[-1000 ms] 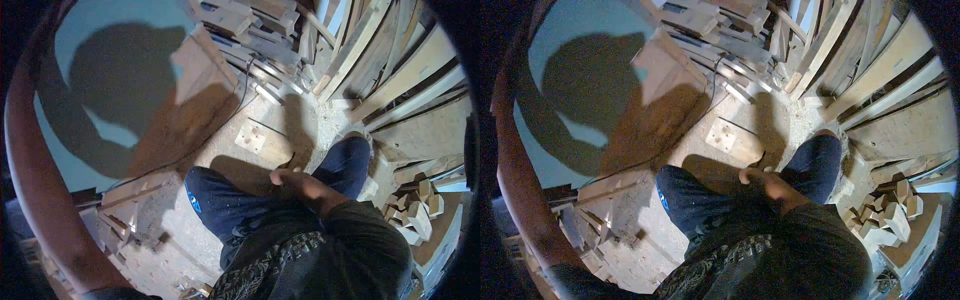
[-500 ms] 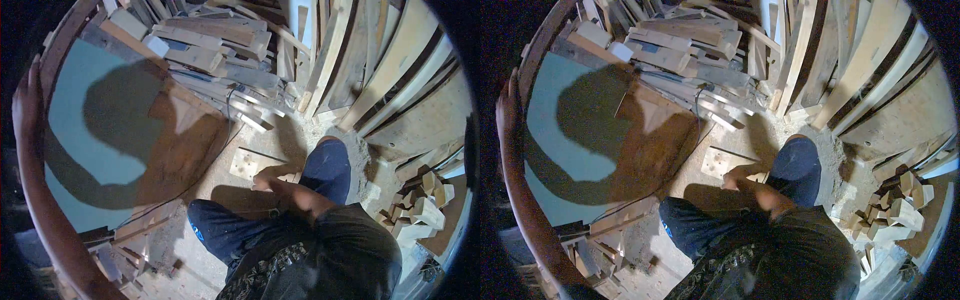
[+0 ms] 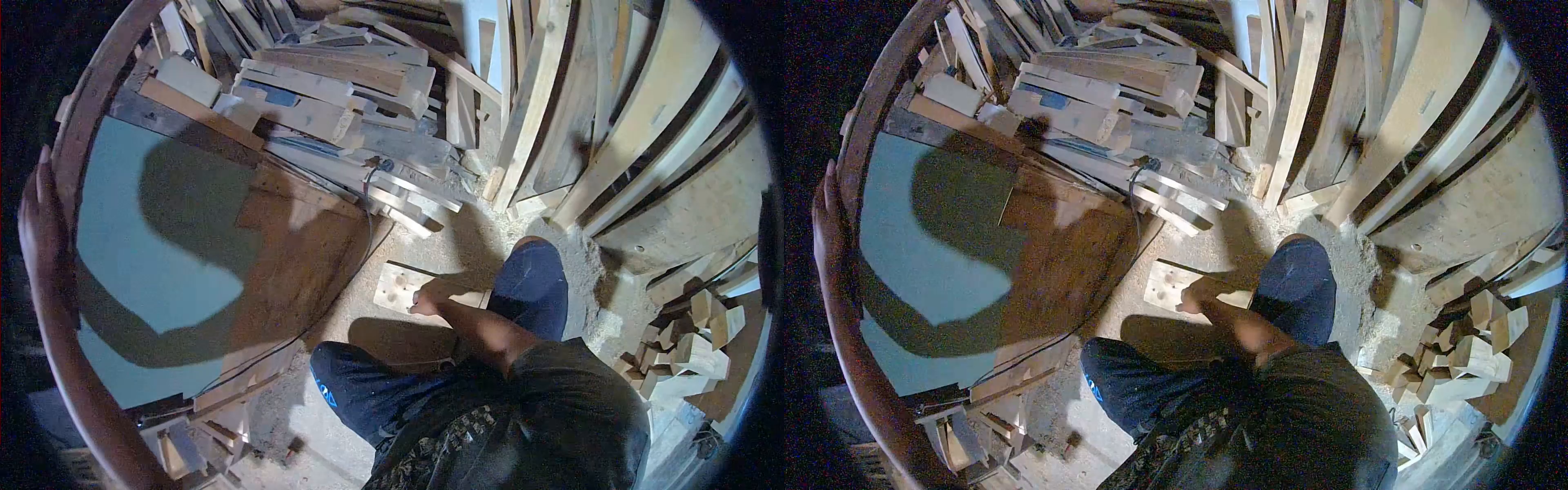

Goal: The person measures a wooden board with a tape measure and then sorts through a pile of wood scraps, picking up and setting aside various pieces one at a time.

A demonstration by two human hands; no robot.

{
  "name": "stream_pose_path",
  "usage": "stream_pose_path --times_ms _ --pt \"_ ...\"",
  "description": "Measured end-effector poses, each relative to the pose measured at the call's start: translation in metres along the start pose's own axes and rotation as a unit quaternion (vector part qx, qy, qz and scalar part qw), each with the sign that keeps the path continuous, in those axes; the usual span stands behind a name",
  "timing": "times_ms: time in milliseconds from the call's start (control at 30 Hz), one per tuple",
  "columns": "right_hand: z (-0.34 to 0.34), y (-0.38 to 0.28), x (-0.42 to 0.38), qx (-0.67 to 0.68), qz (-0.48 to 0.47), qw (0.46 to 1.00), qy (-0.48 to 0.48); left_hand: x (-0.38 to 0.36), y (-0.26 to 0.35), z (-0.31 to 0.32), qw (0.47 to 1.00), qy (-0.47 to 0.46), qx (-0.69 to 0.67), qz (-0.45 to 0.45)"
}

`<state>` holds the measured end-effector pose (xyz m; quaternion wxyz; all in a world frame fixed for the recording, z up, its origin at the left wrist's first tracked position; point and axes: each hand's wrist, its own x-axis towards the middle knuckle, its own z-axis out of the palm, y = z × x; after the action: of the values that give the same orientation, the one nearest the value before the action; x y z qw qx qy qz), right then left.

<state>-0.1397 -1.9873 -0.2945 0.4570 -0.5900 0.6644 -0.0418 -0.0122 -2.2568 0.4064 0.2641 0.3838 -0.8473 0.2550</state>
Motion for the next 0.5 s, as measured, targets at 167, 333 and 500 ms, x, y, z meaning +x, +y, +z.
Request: stream_pose_path --times_ms 167,333,500 --pt "-0.009 -0.003 0.012 0.04 0.02 0.993 -0.108 -0.002 -0.003 0.001 0.992 0.007 0.123 0.023" --pt "-0.127 -0.046 -0.033 0.236 -0.062 0.926 -0.287 0.001 -0.032 0.005 0.975 0.017 0.199 0.094" --pt "-0.295 -0.024 -0.11 0.375 -0.19 0.906 0.041 0.006 -0.058 0.003 0.928 0.003 0.307 0.21"
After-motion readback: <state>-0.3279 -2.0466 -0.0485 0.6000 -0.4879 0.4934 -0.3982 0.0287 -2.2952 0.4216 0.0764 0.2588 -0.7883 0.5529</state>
